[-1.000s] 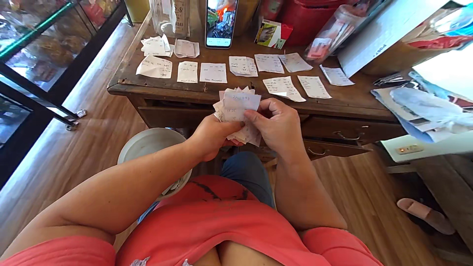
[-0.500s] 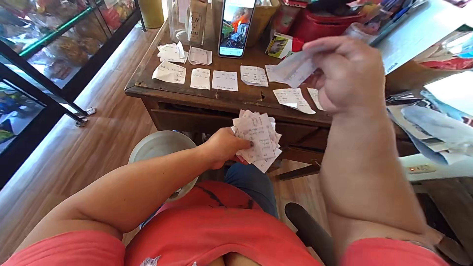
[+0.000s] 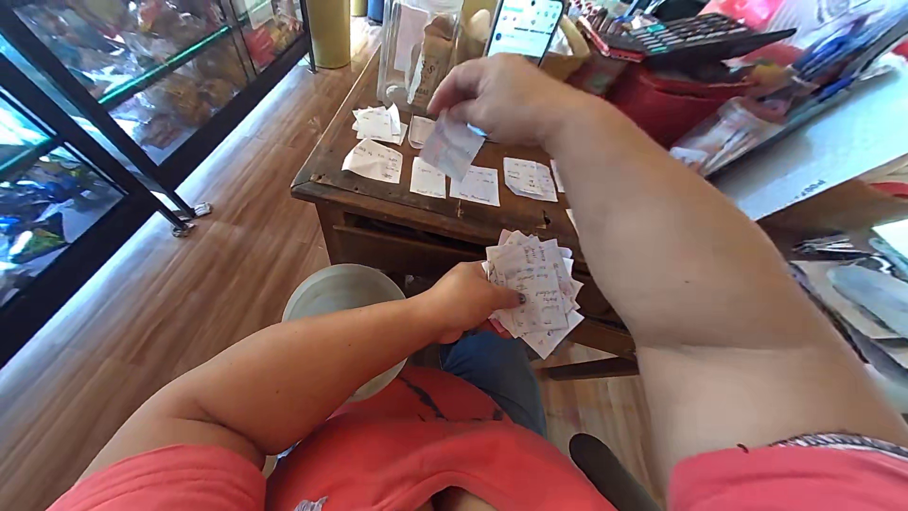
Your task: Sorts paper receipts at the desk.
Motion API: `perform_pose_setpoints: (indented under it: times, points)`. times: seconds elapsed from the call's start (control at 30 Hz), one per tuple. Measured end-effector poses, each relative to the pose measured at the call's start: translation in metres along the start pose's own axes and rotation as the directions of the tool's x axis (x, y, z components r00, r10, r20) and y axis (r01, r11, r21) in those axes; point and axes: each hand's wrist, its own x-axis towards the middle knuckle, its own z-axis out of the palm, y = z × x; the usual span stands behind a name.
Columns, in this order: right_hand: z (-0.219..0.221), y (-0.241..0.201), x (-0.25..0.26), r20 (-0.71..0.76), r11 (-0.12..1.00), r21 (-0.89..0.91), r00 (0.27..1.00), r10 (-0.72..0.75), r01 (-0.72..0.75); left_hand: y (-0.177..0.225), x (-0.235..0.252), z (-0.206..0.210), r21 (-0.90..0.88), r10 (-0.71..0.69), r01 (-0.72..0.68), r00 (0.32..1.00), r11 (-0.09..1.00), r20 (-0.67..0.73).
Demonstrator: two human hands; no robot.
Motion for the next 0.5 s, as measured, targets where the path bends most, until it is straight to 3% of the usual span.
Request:
perform_pose_setpoints:
  times: [0.17,0.5]
  points:
    - [0.028,0.000,0.035,0.207,0.989,-0.140,0.976,0.070,-0.041,0.004,-0.004,-0.007,-0.024,0.032,-0.032,0.999,0.999,-0.008]
    - [0.042,0.003,0.043,0.200,0.977,-0.193,0.972,0.124,-0.085,0.004,0.001,-0.009,-0.001,0.028,-0.028,1.000,1.000,-0.014]
